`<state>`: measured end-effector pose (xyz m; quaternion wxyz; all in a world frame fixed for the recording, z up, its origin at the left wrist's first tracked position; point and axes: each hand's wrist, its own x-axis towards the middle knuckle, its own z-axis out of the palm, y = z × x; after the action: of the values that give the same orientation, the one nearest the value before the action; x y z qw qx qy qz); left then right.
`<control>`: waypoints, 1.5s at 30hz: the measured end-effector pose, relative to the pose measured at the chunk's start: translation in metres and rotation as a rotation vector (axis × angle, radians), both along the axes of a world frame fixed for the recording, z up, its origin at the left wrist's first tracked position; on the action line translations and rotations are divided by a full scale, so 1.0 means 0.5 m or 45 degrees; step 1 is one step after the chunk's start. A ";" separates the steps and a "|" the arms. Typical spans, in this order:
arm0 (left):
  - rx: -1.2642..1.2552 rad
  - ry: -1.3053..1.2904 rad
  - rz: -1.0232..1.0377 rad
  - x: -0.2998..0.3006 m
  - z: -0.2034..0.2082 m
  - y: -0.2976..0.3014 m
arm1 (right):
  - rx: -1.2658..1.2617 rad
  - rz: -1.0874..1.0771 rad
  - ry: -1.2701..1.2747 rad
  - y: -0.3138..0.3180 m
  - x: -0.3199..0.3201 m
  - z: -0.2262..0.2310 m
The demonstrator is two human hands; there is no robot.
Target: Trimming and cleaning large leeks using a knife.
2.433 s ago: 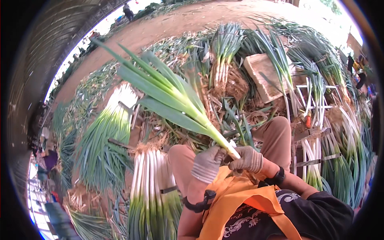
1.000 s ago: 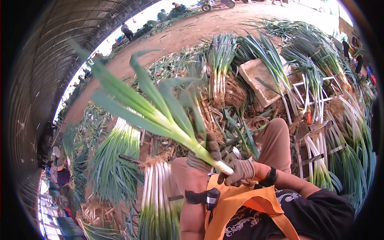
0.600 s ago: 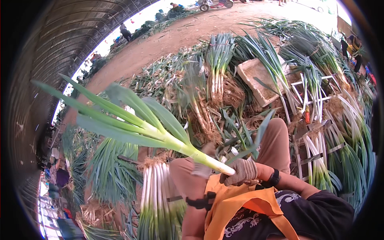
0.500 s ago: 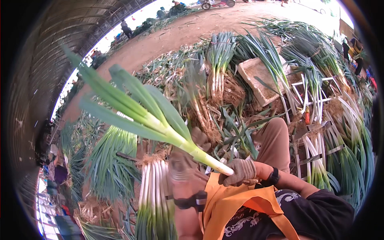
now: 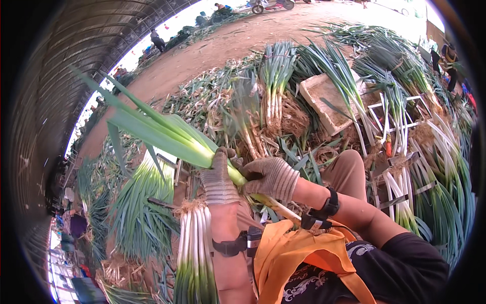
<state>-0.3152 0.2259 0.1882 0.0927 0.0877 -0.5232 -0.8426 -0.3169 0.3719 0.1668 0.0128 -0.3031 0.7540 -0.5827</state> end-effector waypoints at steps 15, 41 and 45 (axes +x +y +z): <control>-0.068 -0.073 0.124 -0.008 -0.001 0.015 | 0.380 -0.223 0.575 -0.020 0.041 0.003; -0.096 0.195 0.704 -0.006 0.128 -0.208 | 1.551 0.343 -0.432 0.149 0.043 -0.446; -0.077 0.212 0.578 0.011 0.120 -0.223 | 1.393 0.375 -0.137 0.107 -0.013 -0.286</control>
<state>-0.3098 0.1145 0.2479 0.3253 0.1305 -0.5055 -0.7885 -0.3234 0.4251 0.0238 0.2873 -0.3240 0.8942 -0.1138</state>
